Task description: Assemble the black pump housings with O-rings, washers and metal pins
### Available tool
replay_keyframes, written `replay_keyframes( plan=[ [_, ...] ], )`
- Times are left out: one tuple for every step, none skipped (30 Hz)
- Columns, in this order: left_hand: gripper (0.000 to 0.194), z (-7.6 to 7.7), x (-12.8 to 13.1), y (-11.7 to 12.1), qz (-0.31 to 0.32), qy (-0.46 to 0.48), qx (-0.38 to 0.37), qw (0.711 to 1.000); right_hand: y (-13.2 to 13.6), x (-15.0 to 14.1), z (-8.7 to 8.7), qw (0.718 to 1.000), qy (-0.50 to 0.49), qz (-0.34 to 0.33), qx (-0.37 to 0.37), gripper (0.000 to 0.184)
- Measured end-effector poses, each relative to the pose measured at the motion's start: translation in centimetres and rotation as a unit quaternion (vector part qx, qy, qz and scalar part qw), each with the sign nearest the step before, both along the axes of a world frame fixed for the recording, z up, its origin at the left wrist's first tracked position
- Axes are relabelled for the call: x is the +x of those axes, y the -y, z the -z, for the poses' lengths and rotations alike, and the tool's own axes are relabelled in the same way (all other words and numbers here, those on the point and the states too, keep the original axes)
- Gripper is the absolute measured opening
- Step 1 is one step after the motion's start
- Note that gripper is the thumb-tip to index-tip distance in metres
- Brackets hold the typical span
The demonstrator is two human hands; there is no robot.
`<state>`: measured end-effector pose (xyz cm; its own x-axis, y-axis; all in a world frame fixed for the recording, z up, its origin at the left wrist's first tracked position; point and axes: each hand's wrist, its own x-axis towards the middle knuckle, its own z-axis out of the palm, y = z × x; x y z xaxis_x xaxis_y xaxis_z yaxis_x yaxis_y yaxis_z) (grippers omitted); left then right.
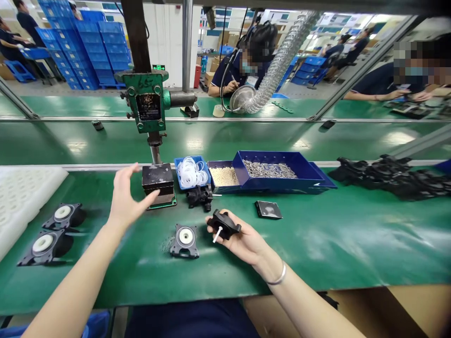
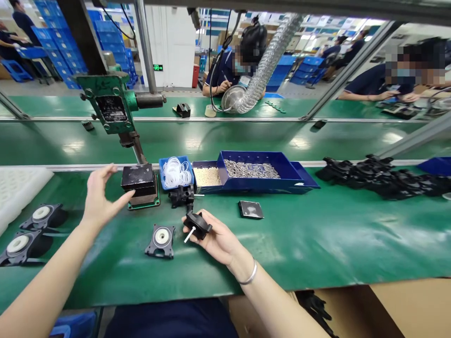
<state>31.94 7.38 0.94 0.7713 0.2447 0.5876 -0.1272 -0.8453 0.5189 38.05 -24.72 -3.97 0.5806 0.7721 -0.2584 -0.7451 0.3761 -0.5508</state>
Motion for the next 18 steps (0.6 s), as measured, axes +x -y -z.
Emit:
replay_keyframes(
  plan=[
    [0.081,-0.1,-1.2,1.1,0.049,-0.006,0.026,0.998,-0.1,0.0,-0.5,1.0,0.007,0.001,-0.005,0.022],
    [0.082,0.0,-2.3,2.3,0.117,-0.047,0.037,0.991,-0.2,0.0,-1.0,1.0,0.011,0.001,-0.01,0.023],
    [0.089,0.4,-3.4,3.5,0.181,-0.108,0.03,0.977,-0.4,0.0,-1.4,1.0,0.015,-0.001,-0.017,0.024],
    [0.097,1.1,-4.2,4.7,0.229,-0.166,0.01,0.959,-0.7,0.0,-1.8,0.999,0.021,-0.004,-0.026,0.025],
    [0.1,2.0,-4.9,5.7,0.26,-0.209,-0.021,0.943,-1.1,0.0,-2.2,0.999,0.032,-0.007,-0.036,0.026],
    [0.101,3.0,-5.4,6.6,0.273,-0.235,-0.061,0.931,-1.5,0.1,-2.6,0.998,0.047,-0.01,-0.048,0.026],
    [0.099,4.0,-5.8,7.2,0.273,-0.244,-0.106,0.925,-2.0,0.1,-3.0,0.996,0.066,-0.014,-0.062,0.026],
    [0.095,4.9,-6.1,7.8,0.264,-0.241,-0.15,0.922,-2.6,0.2,-3.3,0.993,0.089,-0.018,-0.076,0.026],
    [0.092,5.7,-6.3,8.1,0.251,-0.234,-0.191,0.92,-3.1,0.3,-3.7,0.989,0.116,-0.023,-0.089,0.025],
    [0.092,6.3,-6.4,8.3,0.237,-0.226,-0.225,0.918,-3.7,0.3,-4.0,0.984,0.147,-0.027,-0.1,0.025],
    [0.093,6.8,-6.6,8.5,0.226,-0.218,-0.252,0.915,-4.3,0.4,-4.2,0.977,0.18,-0.031,-0.108,0.025],
    [0.095,7.1,-6.7,8.5,0.22,-0.213,-0.271,0.913,-4.8,0.5,-4.4,0.969,0.219,-0.034,-0.113,0.024],
    [0.098,7.4,-6.9,8.5,0.219,-0.208,-0.286,0.909,-5.4,0.5,-4.5,0.957,0.265,-0.037,-0.117,0.022],
    [0.1,7.5,-7.0,8.6,0.221,-0.203,-0.298,0.906,-5.8,0.5,-4.6,0.94,0.316,-0.038,-0.121,0.02],
    [0.102,7.7,-7.1,8.6,0.223,-0.2,-0.307,0.903,-6.2,0.5,-4.6,0.92,0.369,-0.04,-0.128,0.019],
    [0.103,7.8,-7.1,8.6,0.225,-0.197,-0.314,0.901,-6.5,0.5,-4.5,0.897,0.418,-0.042,-0.137,0.018],
    [0.104,7.8,-7.2,8.6,0.226,-0.197,-0.321,0.898,-6.7,0.5,-4.4,0.875,0.459,-0.044,-0.146,0.017],
    [0.105,7.9,-7.2,8.6,0.227,-0.198,-0.326,0.896,-6.8,0.5,-4.2,0.858,0.487,-0.046,-0.155,0.018]
  ],
)
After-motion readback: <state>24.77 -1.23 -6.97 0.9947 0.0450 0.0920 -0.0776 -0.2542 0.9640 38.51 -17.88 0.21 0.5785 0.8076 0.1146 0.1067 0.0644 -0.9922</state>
